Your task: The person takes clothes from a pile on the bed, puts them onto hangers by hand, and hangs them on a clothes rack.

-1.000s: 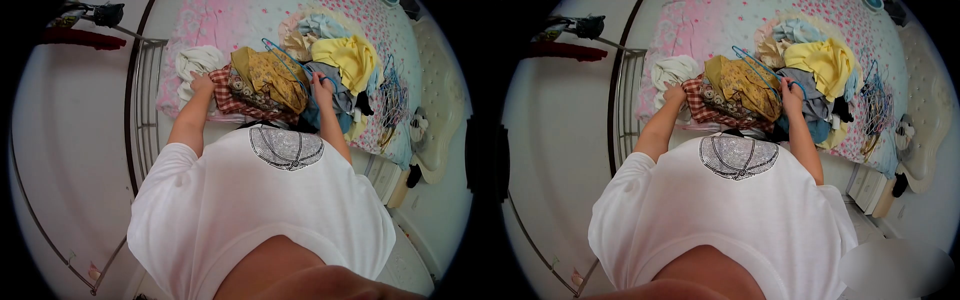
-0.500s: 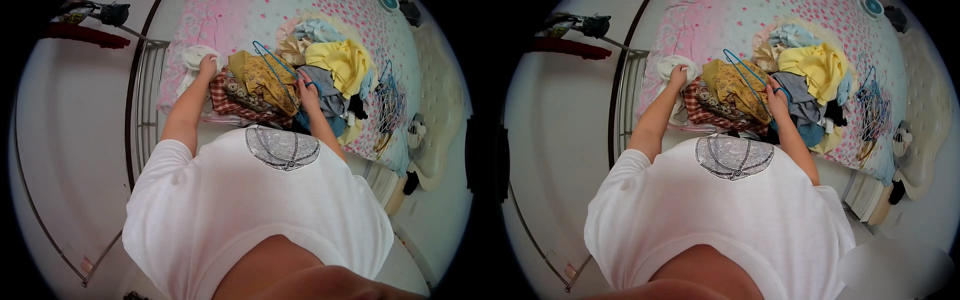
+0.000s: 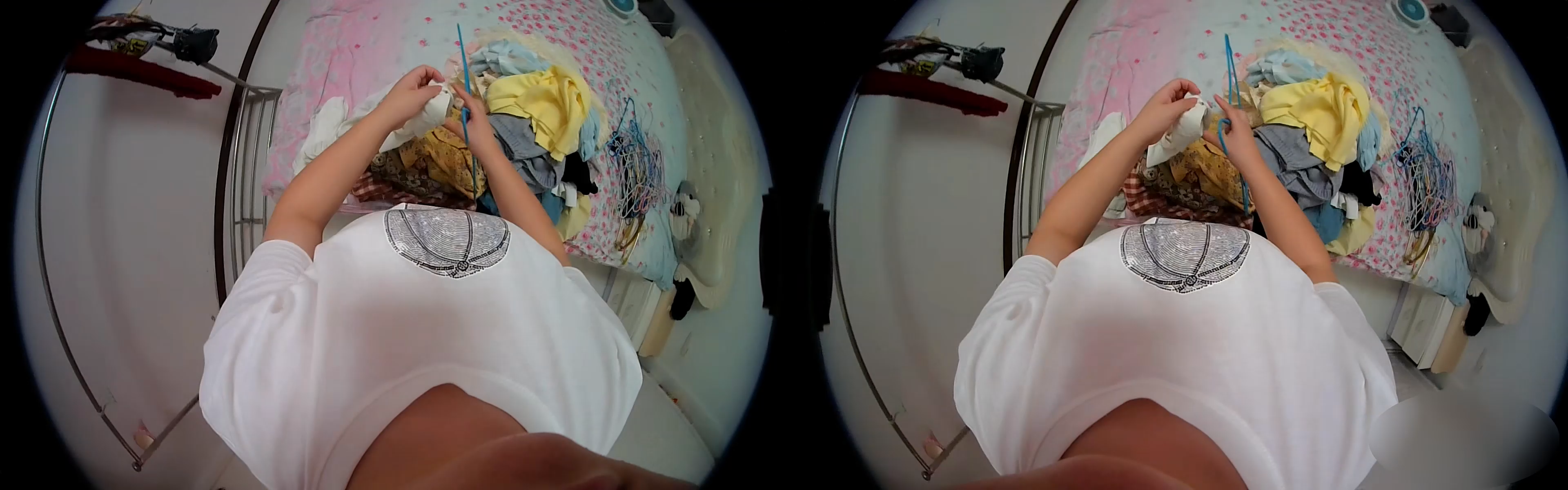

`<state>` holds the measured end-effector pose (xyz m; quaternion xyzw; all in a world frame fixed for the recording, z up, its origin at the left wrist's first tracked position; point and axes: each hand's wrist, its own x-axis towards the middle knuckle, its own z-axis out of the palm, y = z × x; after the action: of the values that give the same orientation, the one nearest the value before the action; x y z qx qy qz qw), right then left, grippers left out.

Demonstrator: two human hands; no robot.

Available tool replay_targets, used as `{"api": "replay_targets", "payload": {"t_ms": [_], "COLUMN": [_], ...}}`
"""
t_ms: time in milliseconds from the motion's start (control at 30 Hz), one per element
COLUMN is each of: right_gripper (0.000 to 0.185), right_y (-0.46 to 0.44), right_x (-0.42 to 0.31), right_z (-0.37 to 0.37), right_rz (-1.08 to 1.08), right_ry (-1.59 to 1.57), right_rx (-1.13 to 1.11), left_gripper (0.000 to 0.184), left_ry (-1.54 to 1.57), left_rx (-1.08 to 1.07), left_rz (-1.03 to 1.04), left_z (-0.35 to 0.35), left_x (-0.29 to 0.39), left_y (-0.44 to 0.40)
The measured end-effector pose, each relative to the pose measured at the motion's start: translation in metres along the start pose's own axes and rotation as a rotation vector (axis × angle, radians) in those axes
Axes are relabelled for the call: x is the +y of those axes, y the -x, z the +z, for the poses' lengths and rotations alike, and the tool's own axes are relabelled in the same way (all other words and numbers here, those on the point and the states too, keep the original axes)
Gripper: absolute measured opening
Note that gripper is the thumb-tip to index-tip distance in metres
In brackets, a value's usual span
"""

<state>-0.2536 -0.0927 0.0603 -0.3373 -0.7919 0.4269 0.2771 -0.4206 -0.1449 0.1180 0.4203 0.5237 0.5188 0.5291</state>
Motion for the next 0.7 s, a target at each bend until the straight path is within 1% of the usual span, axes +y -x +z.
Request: {"api": "replay_targets", "payload": {"t_ms": [33,67,133,167,200,233,267,333,367,400,467,500,567,600,667,700], "right_gripper": [0.075,0.061,0.044,0.036,0.021,0.022,0.022,0.020,0.018,0.017,0.016,0.017,0.019,0.020,0.022,0.023], "right_y": [-0.007,-0.015,-0.037,-0.041,-0.043,-0.044,-0.046,-0.062,-0.064,-0.068,-0.071,-0.066,-0.063,-0.061,-0.055,-0.049], "right_x": [-0.003,-0.008,-0.012,-0.014,-0.034,-0.053,-0.071,-0.048,-0.048,-0.053,-0.066,-0.077,-0.089,-0.083,-0.073,-0.075], "right_z": [0.001,0.006,0.017,0.023,0.017,0.009,0.002,0.014,0.009,0.000,-0.017,-0.027,-0.045,-0.055,-0.073,-0.075], "right_rz": [-0.029,-0.031,-0.128,-0.174,-0.346,-0.186,-0.029,-0.168,-0.141,-0.116,-0.081,-0.070,-0.157,-0.118,-0.029,0.025], "right_ry": [-0.011,-0.104,-0.159,-0.187,-0.122,-0.144,-0.166,-0.292,-0.317,-0.344,-0.378,-0.385,-0.384,-0.373,-0.349,-0.262], "right_rx": [-0.037,-0.029,0.046,0.079,0.142,0.102,0.061,0.214,0.213,0.214,0.224,0.241,0.392,0.391,0.398,0.436], "left_gripper": [0.019,0.021,0.025,0.027,0.030,0.033,0.055,0.071,0.079,0.097,0.086,0.081,0.057,0.046,0.027,0.020], "left_ry": [-0.004,-0.027,-0.069,-0.046,-0.021,0.004,-0.134,-0.452,-0.613,-0.808,-0.877,-0.913,-0.932,-0.932,-0.812,-0.752], "left_rx": [-0.023,-0.049,-0.096,-0.073,-0.048,-0.021,0.072,0.120,0.141,0.115,0.153,0.175,0.134,0.106,0.207,0.253], "left_rz": [0.013,0.037,0.080,0.124,0.168,0.212,0.265,0.327,0.361,0.282,0.238,0.217,0.045,-0.043,0.039,0.080], "left_z": [0.001,-0.003,-0.010,-0.014,-0.017,-0.021,-0.028,-0.050,-0.062,-0.072,-0.093,-0.102,-0.096,-0.090,-0.099,-0.107], "left_x": [0.008,0.009,0.007,0.007,0.006,0.004,0.001,-0.027,-0.043,-0.056,-0.102,-0.111,-0.087,-0.081,-0.100,-0.106], "left_y": [0.003,0.001,0.001,0.002,0.002,0.002,0.004,-0.002,-0.003,0.000,-0.009,-0.015,-0.006,-0.002,-0.014,-0.023]}}
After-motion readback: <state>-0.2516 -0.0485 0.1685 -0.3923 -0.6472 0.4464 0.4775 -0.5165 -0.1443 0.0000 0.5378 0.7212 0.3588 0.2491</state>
